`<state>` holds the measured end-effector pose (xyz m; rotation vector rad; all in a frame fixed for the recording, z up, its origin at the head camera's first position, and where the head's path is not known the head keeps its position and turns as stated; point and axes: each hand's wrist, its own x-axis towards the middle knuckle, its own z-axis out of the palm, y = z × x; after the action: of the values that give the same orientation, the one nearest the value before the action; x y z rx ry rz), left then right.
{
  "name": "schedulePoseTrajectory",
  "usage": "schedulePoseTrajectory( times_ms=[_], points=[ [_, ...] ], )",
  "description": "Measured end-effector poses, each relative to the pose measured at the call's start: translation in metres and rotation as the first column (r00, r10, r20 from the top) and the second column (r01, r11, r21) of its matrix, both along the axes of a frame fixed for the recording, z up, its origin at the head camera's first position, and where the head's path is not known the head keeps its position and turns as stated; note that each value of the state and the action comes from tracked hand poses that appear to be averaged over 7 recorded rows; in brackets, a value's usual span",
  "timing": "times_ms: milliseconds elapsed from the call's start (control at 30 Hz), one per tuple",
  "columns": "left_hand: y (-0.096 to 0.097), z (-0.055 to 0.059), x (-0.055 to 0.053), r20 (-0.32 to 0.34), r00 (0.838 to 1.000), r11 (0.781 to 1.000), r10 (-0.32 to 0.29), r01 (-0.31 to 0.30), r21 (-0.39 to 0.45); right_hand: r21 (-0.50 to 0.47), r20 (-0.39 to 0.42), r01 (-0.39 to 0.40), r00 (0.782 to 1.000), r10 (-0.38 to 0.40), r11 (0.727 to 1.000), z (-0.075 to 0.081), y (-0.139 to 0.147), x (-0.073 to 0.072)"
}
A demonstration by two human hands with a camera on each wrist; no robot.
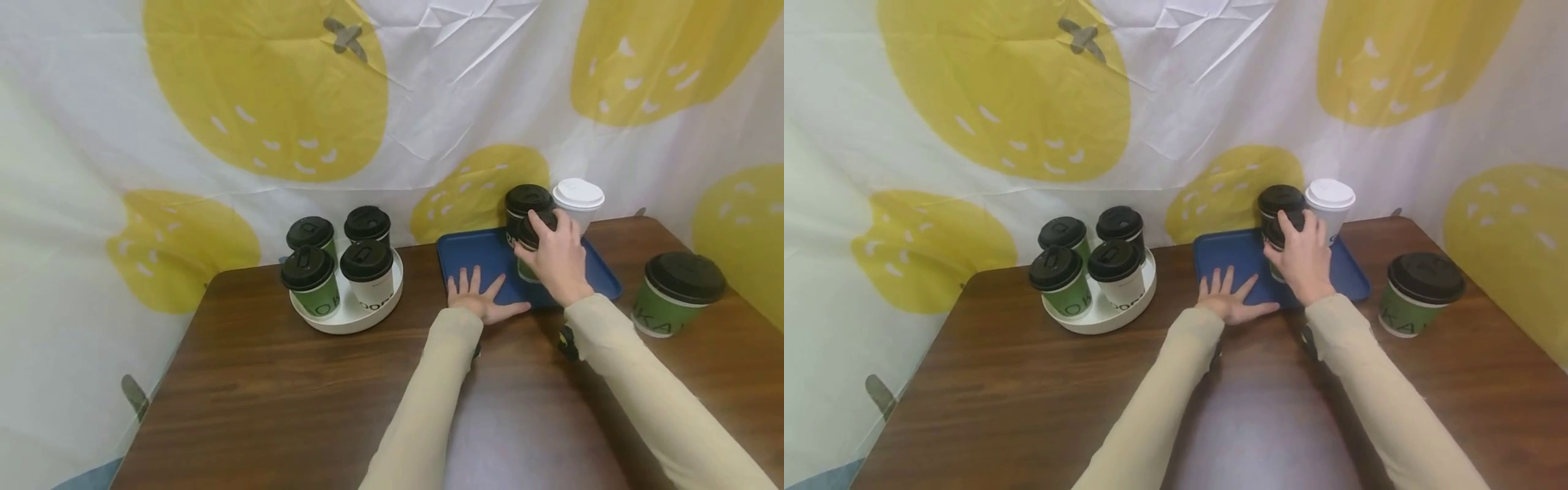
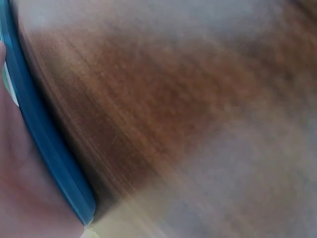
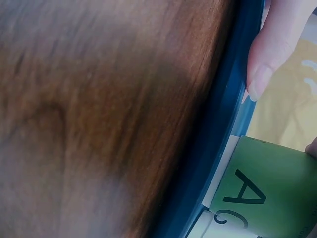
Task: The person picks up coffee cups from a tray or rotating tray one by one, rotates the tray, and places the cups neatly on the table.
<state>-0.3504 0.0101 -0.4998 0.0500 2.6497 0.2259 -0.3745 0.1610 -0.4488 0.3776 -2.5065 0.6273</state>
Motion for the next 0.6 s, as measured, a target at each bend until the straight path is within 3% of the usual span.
schedulePoseTrajectory(
  times_ms=[300, 600],
  points=[
    [0.0000, -0.0029, 0.0043, -0.034, 0.999, 1.000, -0.001, 0.001, 0.004, -0.010, 0.020, 0.007, 1.000, -0.007, 1.000, -0.0021, 0.0000, 0.0023],
    [0.0016, 0.0044, 0.0041, -0.029, 1.000, 1.000, 0.003, -0.003, 0.003, 0.002, 0.048, 0.008, 0.999, -0.008, 1.000, 0.0039, 0.0025, 0.0026]
  ],
)
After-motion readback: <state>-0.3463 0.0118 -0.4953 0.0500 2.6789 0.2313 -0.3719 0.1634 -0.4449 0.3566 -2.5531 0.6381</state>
